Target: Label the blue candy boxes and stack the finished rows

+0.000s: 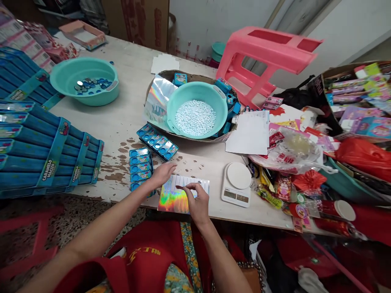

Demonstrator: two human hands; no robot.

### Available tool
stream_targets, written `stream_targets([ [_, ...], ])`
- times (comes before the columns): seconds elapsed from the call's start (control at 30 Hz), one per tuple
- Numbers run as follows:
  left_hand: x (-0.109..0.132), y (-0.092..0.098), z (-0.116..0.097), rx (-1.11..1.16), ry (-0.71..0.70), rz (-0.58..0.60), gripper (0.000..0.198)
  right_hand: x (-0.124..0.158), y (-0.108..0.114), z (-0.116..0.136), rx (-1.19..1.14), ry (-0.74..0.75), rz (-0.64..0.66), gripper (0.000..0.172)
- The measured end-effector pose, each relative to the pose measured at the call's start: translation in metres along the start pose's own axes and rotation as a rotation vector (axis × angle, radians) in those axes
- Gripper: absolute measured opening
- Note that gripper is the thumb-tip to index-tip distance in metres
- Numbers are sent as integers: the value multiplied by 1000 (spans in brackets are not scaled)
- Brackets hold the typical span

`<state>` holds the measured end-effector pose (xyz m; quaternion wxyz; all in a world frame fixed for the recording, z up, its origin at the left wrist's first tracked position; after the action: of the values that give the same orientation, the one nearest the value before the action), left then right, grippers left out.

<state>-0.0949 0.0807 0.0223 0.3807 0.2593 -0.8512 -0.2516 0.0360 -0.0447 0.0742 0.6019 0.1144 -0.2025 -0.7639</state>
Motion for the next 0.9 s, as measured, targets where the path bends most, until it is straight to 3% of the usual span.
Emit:
stream_targets([
  [0.07, 25, 4, -13, 317, -263, 22, 41, 2, 0, 9, -49, -18, -2, 12],
  [0.13, 51, -1, -20, 573, -393, 88, 37, 4, -6, 15, -108, -43, 0, 12],
  [0.23, 82, -18, -7, 682, -233, 54, 25, 8, -29, 14, -227, -121, 23, 13],
  [0.33, 111, -29, 20, 715, -68, -41, 32, 13, -70, 10, -334, -214, 96, 16],
  [0.5, 152, -24, 80, 732, 81, -99, 23, 22, -132, 13, -256, -190, 130, 15],
  [0.63, 161, -21, 109, 718, 45, -97, 17, 25, -155, 15, -148, -157, 70, 14],
  [0.8, 151, -29, 121, 650, 12, -129, 10, 20, -167, 7, -92, -141, 61, 13],
  [0.9, 146, -33, 127, 745, 10, -126, 8, 19, -171, 2, -71, -108, 37, 13],
])
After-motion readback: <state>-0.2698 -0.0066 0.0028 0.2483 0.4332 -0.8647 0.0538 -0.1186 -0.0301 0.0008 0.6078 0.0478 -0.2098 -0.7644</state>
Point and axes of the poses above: each hand's wrist, its own x-axis away from the middle knuckle, its own y-axis out of the back of the hand, z = x × y, the point moved 4 cm from there along -x, towards the middle knuckle, and after that the axes turned 9 degrees about z, right-handed, at the moved point
